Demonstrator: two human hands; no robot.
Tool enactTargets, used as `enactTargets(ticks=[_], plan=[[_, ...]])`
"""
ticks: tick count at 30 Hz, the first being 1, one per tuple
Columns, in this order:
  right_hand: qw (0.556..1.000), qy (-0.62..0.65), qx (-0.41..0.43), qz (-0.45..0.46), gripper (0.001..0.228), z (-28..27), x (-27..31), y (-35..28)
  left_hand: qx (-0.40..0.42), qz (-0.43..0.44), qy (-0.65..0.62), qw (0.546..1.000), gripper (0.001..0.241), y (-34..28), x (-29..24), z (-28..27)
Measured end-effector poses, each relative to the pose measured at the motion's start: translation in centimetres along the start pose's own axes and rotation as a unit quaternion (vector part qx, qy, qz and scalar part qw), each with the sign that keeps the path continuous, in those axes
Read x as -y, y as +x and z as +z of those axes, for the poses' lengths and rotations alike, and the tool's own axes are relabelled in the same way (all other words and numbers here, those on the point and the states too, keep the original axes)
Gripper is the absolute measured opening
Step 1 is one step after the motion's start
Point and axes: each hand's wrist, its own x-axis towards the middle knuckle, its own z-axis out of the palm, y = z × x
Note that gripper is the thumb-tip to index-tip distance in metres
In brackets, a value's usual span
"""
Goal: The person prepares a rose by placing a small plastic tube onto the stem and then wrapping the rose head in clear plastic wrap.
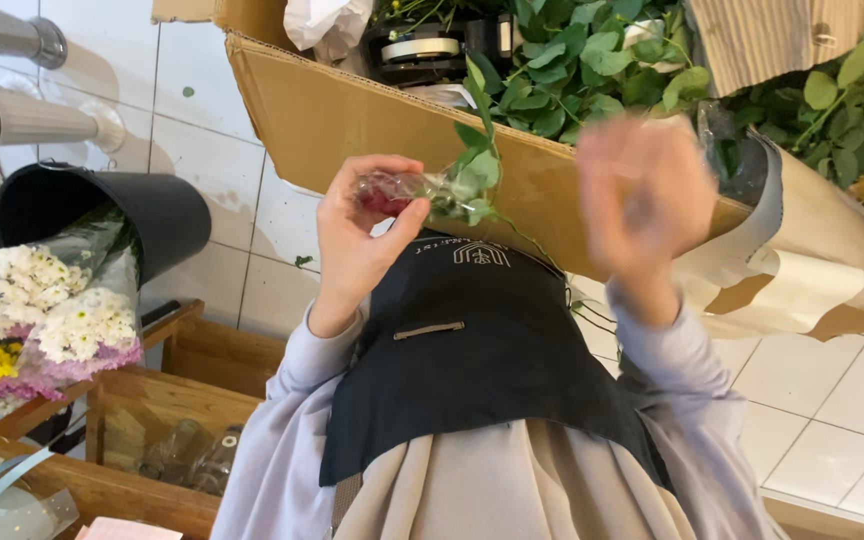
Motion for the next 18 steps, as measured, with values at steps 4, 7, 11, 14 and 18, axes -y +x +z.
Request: enactTargets(ticks=[4, 7, 11, 14, 18], plan=[[0.987, 0.035, 0.097, 0.127, 0.015, 6.3, -12.0, 2.2, -0.012, -0.023, 0.023, 0.999, 0.028, -0.6, -0.5, -1.4], [0.954, 0.025, 0.254, 0.158, 0.015, 12.3, -21.0, 1.1, -0.011, -0.003, 0.024, 1.0, 0.036, -1.4, -0.2, -2.4], [0.921, -0.049, 0.359, 0.142, 0.029, 16.2, -25.9, 0.8, -0.017, 0.016, 0.037, 0.999, 0.035, -2.4, 0.4, -4.0], [0.889, -0.117, 0.429, 0.106, 0.036, 18.3, -26.8, 0.8, -0.05, -0.026, -0.002, 0.998, 0.034, -3.1, 1.5, -4.6], [0.853, -0.155, 0.492, 0.081, 0.03, 19.6, -26.8, 1.5, -0.057, -0.025, -0.014, 0.998, 0.035, -3.1, 2.1, -4.8]])
